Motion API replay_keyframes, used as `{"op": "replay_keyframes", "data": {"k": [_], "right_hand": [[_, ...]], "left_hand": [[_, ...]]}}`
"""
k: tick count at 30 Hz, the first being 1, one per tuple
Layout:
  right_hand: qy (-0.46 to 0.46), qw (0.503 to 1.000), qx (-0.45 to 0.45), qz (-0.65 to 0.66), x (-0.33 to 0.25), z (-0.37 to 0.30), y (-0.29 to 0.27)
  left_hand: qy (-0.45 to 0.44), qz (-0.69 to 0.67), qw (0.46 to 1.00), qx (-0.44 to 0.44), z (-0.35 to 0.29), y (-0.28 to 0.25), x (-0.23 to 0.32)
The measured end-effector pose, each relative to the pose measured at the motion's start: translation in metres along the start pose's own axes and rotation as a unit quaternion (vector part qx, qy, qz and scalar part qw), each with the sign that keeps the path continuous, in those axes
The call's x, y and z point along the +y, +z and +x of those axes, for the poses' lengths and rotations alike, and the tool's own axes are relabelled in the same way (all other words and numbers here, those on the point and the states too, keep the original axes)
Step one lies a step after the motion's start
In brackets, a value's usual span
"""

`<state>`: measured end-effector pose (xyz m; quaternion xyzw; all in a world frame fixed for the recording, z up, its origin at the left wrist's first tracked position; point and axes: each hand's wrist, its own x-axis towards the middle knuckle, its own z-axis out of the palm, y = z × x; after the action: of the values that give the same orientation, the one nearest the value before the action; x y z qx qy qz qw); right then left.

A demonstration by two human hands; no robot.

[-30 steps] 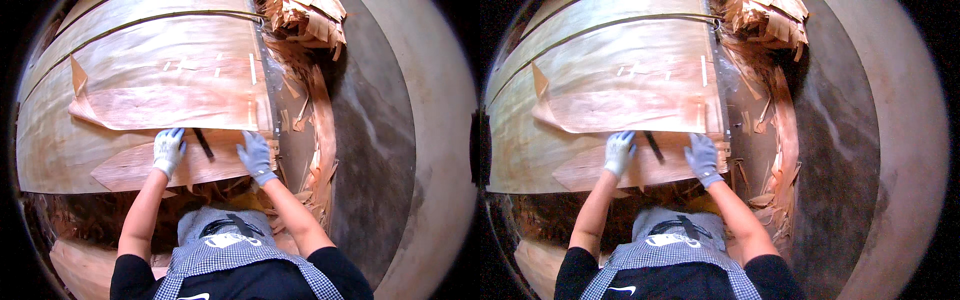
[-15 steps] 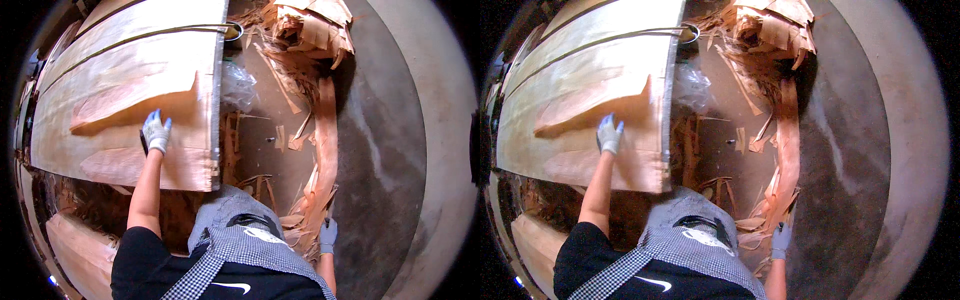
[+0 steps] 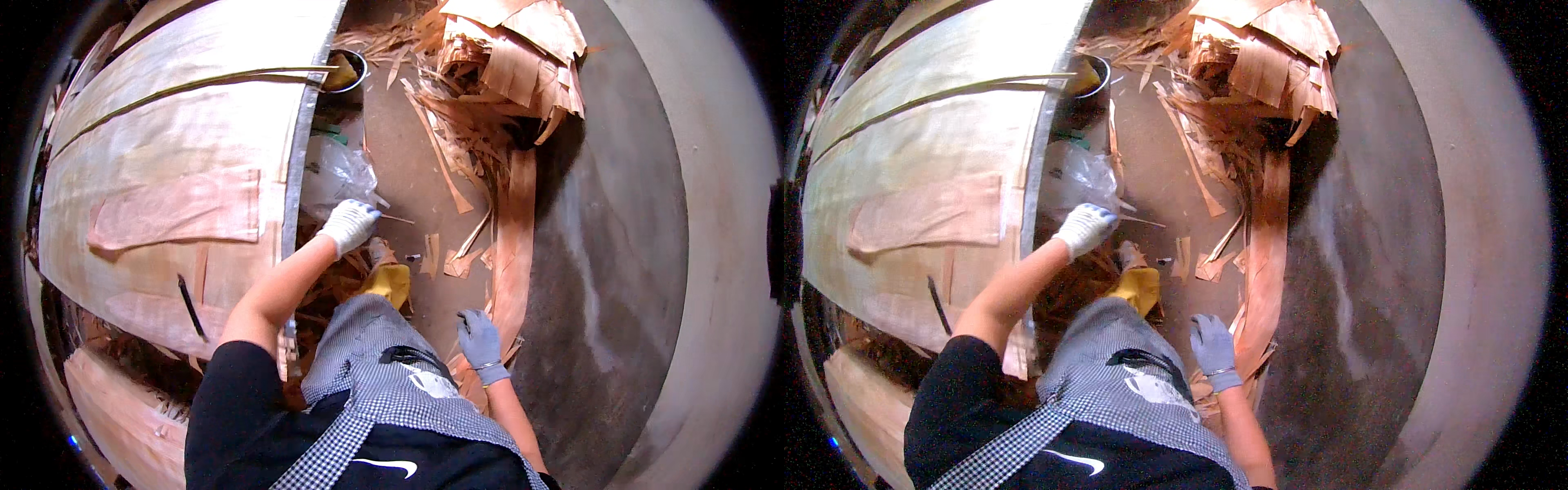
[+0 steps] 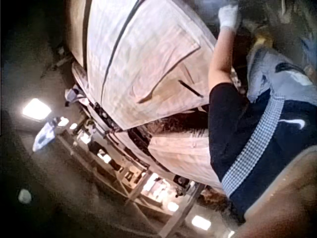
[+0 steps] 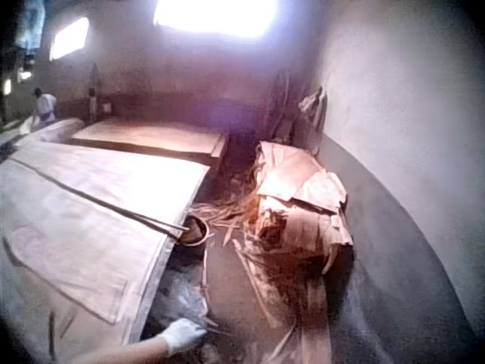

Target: The person prepares thin sheets of wood veneer by hand and using a tool. They pull a sheet from a large stack, place it onto a workbench, and use a tool to trim or scrape the edges. They handle several thin strips and larger sheets of wood throughout the process.

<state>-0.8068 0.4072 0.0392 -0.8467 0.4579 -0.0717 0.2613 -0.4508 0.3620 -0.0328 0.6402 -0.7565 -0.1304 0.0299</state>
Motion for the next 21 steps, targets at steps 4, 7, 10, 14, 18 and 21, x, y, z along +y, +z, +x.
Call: {"op": "replay_keyframes", "data": {"k": [4, 7, 10, 14, 18, 21], "right_hand": [[0.071, 0.996, -0.048, -0.006, 0.026, 0.017, -0.005], [0.103, 0.991, -0.079, -0.014, 0.035, 0.046, -0.017], [0.117, 0.989, -0.093, 0.004, 0.044, 0.075, -0.026], [0.065, 0.992, -0.108, -0.001, 0.045, 0.130, -0.029], [-0.022, 0.991, -0.135, -0.011, 0.035, 0.200, -0.032], [-0.078, 0.983, -0.164, -0.022, 0.025, 0.250, -0.030]], "left_hand": [[0.022, 0.162, 0.980, -0.109, 0.071, 0.063, -0.028], [-0.024, 0.224, 0.952, -0.207, 0.093, 0.078, -0.063], [-0.038, 0.171, 0.951, -0.253, 0.108, 0.058, -0.072], [-0.076, 0.040, 0.978, -0.193, 0.113, 0.041, -0.080], [-0.116, 0.055, 0.987, -0.101, 0.098, 0.044, -0.089], [-0.211, 0.104, 0.955, -0.179, 0.100, 0.051, -0.094]]}}
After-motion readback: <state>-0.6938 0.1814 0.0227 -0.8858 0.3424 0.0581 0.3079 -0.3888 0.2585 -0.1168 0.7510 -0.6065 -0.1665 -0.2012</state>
